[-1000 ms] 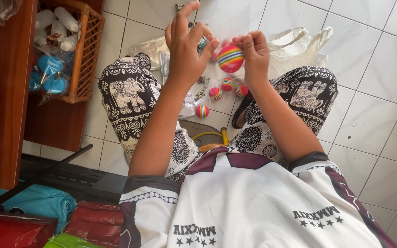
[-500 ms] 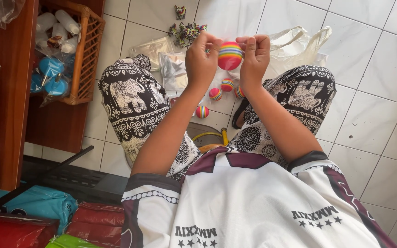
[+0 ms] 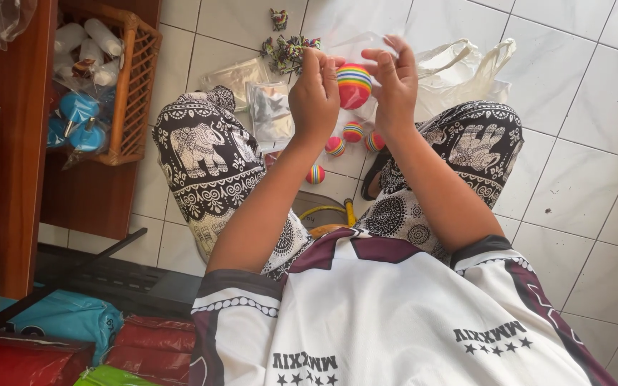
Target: Packaging small colorful pet toys into plastic bags
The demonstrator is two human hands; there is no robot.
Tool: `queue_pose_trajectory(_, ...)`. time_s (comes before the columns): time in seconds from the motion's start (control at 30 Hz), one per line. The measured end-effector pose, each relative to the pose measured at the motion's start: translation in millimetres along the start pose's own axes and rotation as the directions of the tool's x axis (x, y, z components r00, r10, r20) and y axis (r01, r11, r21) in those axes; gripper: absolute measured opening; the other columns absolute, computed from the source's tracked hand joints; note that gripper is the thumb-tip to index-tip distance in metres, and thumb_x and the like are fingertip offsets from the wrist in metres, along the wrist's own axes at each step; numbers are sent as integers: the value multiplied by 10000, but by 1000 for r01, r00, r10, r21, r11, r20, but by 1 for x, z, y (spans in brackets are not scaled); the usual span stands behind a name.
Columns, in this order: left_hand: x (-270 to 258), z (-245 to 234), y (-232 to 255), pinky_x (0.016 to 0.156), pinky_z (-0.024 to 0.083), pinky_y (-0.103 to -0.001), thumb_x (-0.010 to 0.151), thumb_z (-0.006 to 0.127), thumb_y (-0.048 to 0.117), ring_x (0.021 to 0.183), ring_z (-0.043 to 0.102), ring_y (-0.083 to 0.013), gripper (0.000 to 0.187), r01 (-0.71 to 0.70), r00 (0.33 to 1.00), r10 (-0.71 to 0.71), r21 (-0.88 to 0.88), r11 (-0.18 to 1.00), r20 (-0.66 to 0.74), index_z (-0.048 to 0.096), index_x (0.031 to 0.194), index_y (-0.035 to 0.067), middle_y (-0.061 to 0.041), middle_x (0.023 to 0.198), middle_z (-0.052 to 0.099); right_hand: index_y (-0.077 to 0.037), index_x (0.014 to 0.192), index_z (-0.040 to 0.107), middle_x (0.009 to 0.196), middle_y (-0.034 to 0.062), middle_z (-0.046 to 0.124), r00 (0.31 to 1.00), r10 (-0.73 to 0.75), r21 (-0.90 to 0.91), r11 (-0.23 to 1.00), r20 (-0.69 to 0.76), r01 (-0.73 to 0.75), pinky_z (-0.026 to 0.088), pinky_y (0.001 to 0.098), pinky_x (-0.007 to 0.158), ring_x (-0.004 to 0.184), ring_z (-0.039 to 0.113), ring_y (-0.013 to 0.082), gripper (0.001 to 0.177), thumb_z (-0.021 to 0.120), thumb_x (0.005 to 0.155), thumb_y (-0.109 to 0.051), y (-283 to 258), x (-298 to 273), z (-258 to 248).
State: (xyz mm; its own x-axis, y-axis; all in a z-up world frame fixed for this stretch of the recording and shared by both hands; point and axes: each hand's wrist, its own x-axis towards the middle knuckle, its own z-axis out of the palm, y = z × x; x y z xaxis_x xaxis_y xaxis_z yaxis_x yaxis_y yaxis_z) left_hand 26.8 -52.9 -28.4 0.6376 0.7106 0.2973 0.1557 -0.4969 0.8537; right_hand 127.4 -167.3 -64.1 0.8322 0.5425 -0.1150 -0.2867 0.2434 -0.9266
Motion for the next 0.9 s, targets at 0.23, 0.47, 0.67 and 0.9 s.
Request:
queue_pose_trajectory(0.23, -3, 12, -5, 566, 520, -353, 1033, 430, 183, 608, 675, -189, 81, 90, 996, -90, -38, 995, 20, 407, 989, 118, 30, 900, 763, -131, 928, 554, 1046, 78, 729, 997, 8, 88, 996, -75, -1, 555, 227, 681, 782, 578, 89, 155, 647, 1018, -218, -5, 8, -8)
queue_pose_trajectory(0.47, -1, 16, -33, 496, 428, -464, 1002, 522, 178, 550, 651, -287, 119, -28, 993, 4, 205, 978, 116, 405, 1014, 159, -26, 674, 644, -131, 1166, 570, 1129, 109, 702, 988, 41, -247, 969, 147, -4, 617, 225, 682, 897, 756, 193, 188, 683, 1018, -103, -32, 26, -34)
queue_pose_trajectory(0.67, 8, 2, -54, 585, 553, -402, 1006, 551, 267, 769, 706, -230, 197, 154, 950, -194, 173, 973, 246, 405, 1106, 180, -39, 935, 675, -121, 998, 584, 993, 46, 760, 997, 56, -320, 947, 59, -34, 592, 190, 567, 777, 776, 151, 180, 758, 1004, -169, -19, 37, -44)
queue_pose_trajectory(0.9, 29, -68, -42, 755, 606, -366, 979, 647, 225, 955, 715, -219, 302, 58, 989, -85, 219, 974, 119, 465, 1212, 165, -25, 1153, 676, -91, 960, 544, 849, 74, 653, 969, 43, -584, 791, -242, -181, 714, 208, 581, 735, 830, 165, 112, 654, 944, -107, 70, 98, -89)
